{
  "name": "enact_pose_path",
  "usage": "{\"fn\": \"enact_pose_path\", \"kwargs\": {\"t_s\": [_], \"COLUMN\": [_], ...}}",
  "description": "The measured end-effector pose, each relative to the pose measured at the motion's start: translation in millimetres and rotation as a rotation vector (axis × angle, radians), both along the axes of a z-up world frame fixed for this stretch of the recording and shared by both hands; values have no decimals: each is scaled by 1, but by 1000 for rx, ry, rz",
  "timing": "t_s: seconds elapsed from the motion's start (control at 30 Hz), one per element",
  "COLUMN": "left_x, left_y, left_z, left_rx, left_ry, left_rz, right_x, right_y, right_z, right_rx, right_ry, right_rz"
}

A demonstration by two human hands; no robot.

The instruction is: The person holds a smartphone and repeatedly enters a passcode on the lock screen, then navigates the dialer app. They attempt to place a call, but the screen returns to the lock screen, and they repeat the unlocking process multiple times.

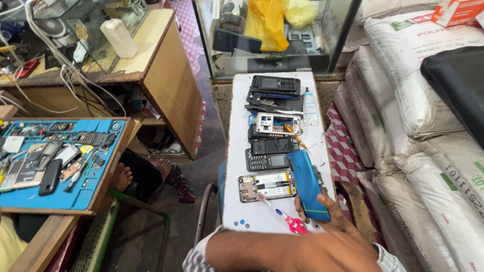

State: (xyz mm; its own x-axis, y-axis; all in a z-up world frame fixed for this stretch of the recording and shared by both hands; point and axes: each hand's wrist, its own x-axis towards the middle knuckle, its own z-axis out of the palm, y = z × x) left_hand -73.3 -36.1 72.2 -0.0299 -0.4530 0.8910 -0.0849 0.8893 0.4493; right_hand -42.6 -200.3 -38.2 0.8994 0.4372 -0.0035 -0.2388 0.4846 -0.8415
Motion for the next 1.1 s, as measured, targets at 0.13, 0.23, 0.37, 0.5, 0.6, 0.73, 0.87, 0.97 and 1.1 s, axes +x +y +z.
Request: {"fn": "enact_pose_path", "kwargs": {"t_s": [0.13, 0.23, 0.37, 0.5, 0.6, 0.73, 0.87, 0.97, 1.1], "left_x": [28, 47, 61, 61, 63, 61, 62, 60, 62], "left_y": [43, 49, 48, 42, 42, 43, 44, 45, 46], "left_z": [-1, -15, -37, -48, -48, -48, -47, -50, -52], "left_rx": [184, 483, 481, 658, 638, 659, 628, 585, 481], "left_ry": [298, 640, 404, 564, 545, 624, 604, 570, 446], "left_rz": [495, 921, 1299, 1103, 1152, 1088, 1089, 1148, 1281], "right_x": [1, 0, -2, -6, -7, -6, -7, -9, -9], "right_y": [-3, -2, 4, 11, 11, 11, 15, 19, 23], "right_z": [-10, -11, -7, -3, 1, 3, 5, 10, 19], "right_rx": [6, -36, -213, -342, -340, -356, -419, -472, -534], "right_ry": [3, -7, -92, -201, -168, -196, -203, -240, -273], "right_rz": [2, -30, -64, -77, -57, -42, -71, -88, -107]}}
